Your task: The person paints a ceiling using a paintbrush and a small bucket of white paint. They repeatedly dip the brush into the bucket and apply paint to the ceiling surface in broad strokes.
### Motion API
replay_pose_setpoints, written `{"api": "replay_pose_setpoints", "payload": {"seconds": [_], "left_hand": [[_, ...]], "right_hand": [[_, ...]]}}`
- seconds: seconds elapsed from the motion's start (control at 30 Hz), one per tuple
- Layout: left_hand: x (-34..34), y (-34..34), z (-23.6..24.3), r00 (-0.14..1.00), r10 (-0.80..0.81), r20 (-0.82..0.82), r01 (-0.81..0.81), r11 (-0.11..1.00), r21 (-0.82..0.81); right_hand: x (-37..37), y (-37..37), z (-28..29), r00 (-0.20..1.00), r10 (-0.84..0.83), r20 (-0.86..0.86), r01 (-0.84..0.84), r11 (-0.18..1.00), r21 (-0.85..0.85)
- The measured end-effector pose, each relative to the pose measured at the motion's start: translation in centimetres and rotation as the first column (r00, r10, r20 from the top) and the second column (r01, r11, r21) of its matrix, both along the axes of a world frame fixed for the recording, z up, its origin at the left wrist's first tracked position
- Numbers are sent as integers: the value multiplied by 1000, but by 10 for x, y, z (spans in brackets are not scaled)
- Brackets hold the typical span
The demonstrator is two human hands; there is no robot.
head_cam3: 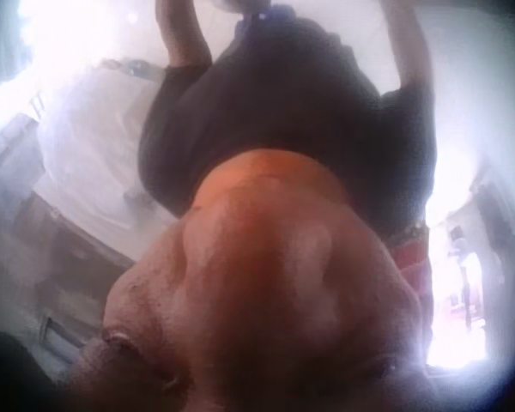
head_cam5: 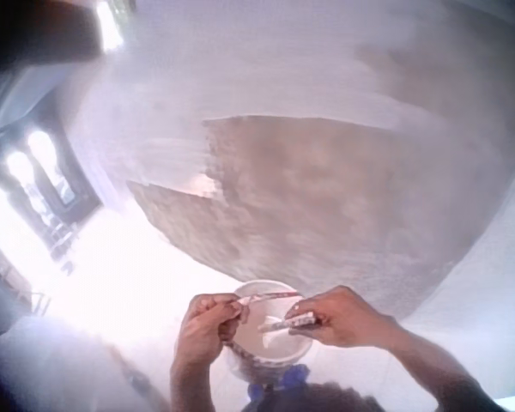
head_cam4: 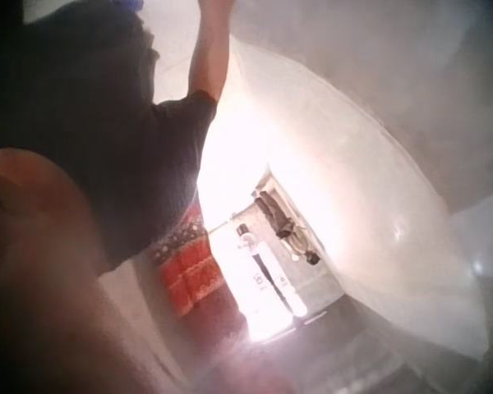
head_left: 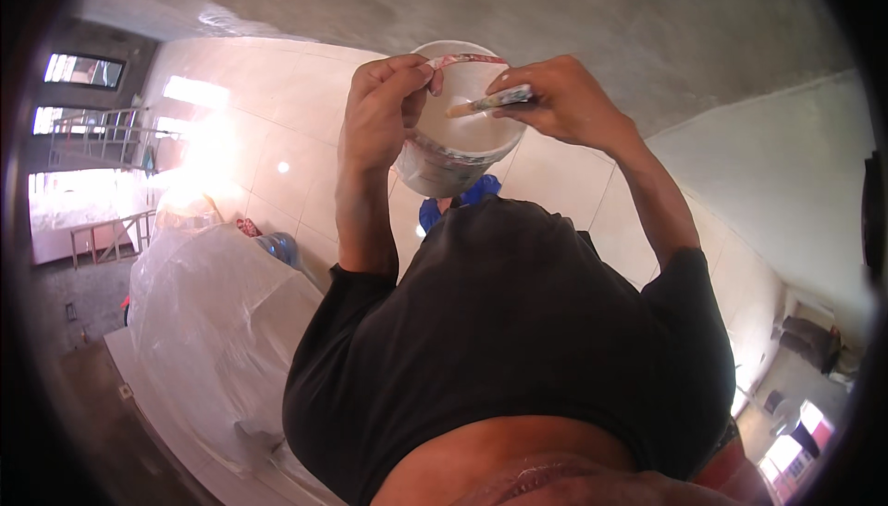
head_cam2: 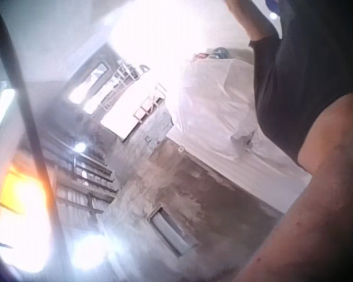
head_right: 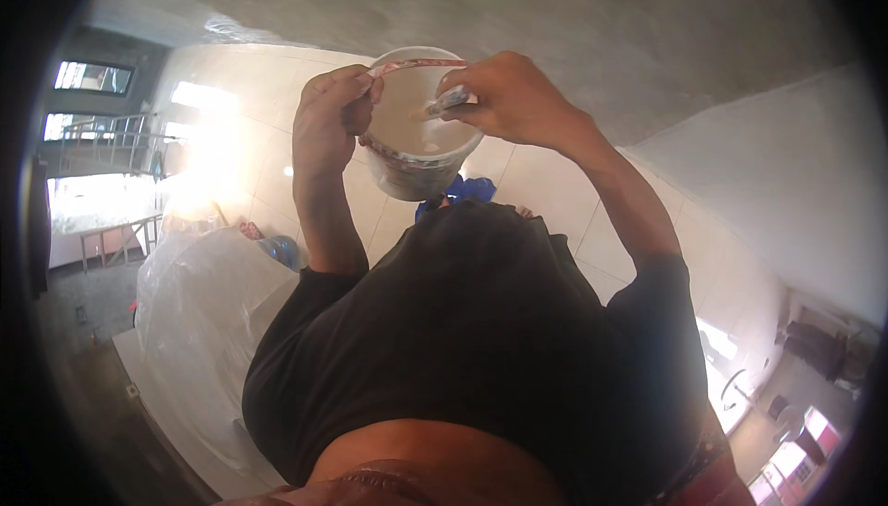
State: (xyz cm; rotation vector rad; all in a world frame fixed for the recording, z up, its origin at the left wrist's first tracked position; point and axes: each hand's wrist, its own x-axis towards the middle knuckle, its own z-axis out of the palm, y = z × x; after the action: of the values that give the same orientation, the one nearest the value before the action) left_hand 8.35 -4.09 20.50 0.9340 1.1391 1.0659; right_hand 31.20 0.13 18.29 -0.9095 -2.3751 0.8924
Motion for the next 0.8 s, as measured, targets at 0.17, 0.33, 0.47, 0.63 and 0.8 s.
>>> {"api": "replay_pose_setpoints", "payload": {"seconds": [0.17, 0.33, 0.47, 0.63, 0.8], "left_hand": [[0, 6, -4, 997, -75, 23, 75, 997, 26], [1, 5, -3, 987, -150, 54, 149, 989, 17], [3, 7, -5, 983, -175, 51, 174, 984, 34], [4, 8, -9, 985, -168, 30, 167, 985, 45], [6, 8, -6, 985, -169, 17, 168, 985, 45]], "right_hand": [[-14, -6, -21, 994, 34, 104, -37, 999, 24], [-20, -13, -24, 985, 25, 169, -28, 999, 18], [-22, -13, -23, 979, 5, 206, -8, 1000, 15], [-11, -18, -14, 986, -105, 126, 95, 992, 87], [-9, -36, -12, 944, -326, 57, 313, 936, 161]]}}
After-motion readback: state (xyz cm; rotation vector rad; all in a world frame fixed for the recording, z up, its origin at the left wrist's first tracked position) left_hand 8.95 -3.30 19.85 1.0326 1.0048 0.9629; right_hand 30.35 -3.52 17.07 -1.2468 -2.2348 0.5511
